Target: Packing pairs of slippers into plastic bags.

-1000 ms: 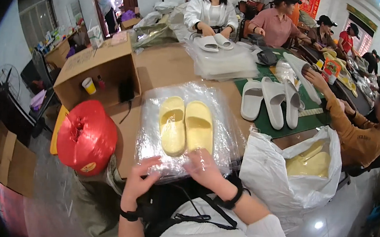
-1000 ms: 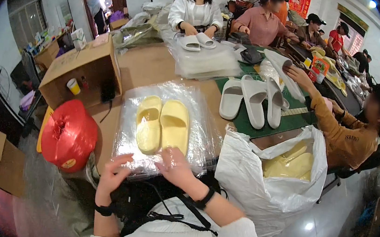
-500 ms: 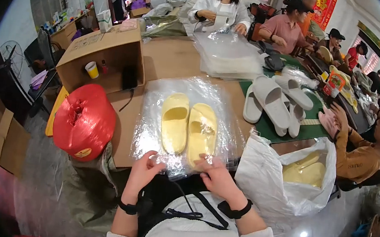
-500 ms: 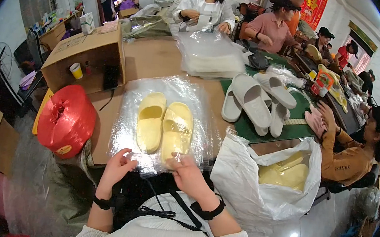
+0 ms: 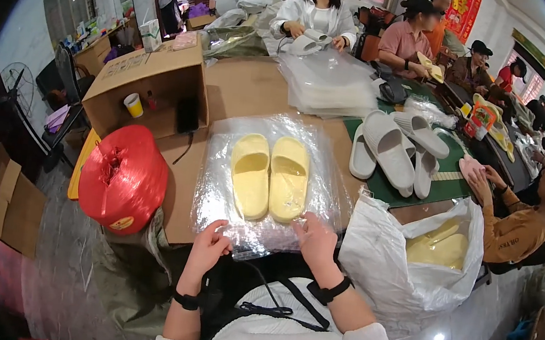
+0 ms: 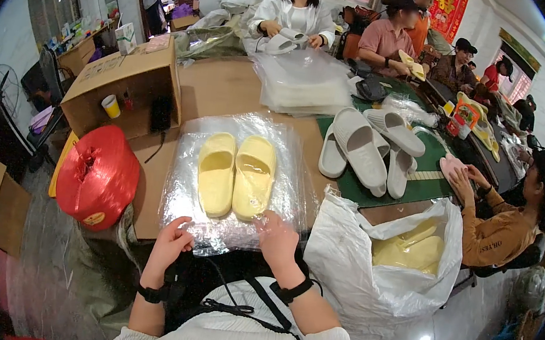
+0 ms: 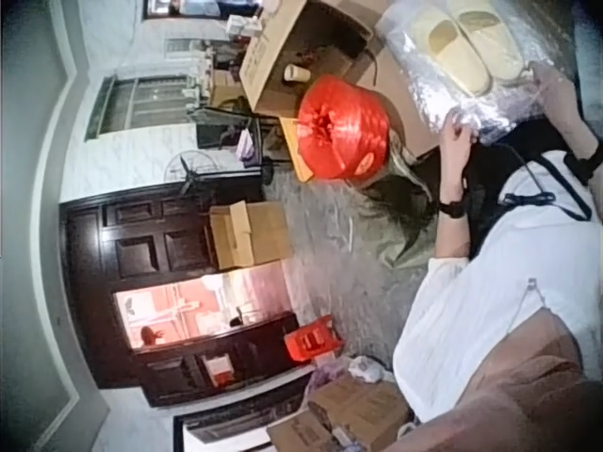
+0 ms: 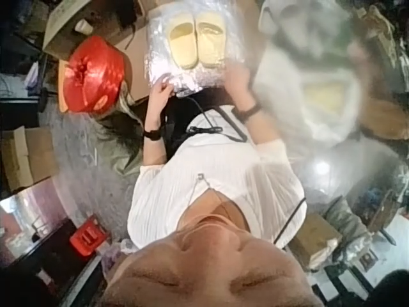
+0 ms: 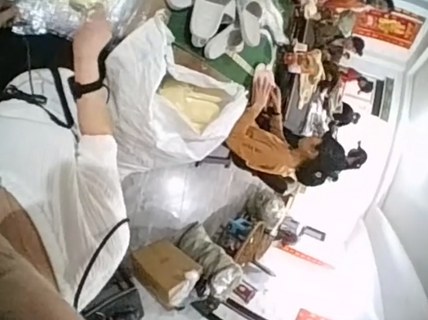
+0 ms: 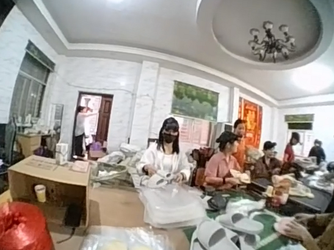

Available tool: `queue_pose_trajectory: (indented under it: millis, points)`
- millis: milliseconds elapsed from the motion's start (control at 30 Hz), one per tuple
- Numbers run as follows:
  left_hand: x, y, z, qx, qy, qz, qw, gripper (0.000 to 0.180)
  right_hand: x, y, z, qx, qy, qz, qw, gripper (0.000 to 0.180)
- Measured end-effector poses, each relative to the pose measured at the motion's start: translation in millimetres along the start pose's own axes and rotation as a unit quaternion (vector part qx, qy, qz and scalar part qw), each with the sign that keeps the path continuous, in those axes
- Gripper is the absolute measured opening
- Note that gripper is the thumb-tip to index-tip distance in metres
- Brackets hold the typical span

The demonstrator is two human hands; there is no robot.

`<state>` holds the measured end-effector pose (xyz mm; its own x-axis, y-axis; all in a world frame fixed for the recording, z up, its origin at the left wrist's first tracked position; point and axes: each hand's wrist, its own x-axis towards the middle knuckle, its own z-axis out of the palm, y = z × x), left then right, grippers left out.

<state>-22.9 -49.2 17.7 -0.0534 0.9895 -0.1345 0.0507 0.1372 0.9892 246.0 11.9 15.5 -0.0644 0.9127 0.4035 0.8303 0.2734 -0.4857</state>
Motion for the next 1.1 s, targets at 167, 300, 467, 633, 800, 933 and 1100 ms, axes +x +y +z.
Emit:
queue_pose_trajectory:
  millis: [167,300,467,633,800,933,1100]
  points:
    - [-4,-5,-21,0.003,0.024,-0.023,0.999,0.028,-23,3,-42,0.182,-0.148,-0.063,0.97,0.017]
    - [-1,11,-25,0.087,0.101,-0.041,0.99,0.04,-28,43,-70,0.427,-0.225,0.042,0.875,0.022]
    - [4,40,-3,0.288,0.171,-0.011,0.942,0.051,16,54,-69,0.42,-0.011,0.195,0.886,0.031]
    - [3,57,12,0.392,0.102,-0.015,0.914,0.05,46,67,-50,0.337,-0.024,0.25,0.907,0.039]
    - [13,10,-10,0.28,0.07,0.028,0.957,0.029,54,39,-59,0.189,-0.287,0.263,0.902,0.039]
    - [16,14,-17,0.044,0.043,0.001,0.998,0.017,47,80,-42,0.322,-0.257,0.205,0.888,0.03]
    - [9,30,-23,-0.026,0.103,0.017,0.994,0.015,63,58,-68,0.394,-0.207,0.222,0.867,0.022]
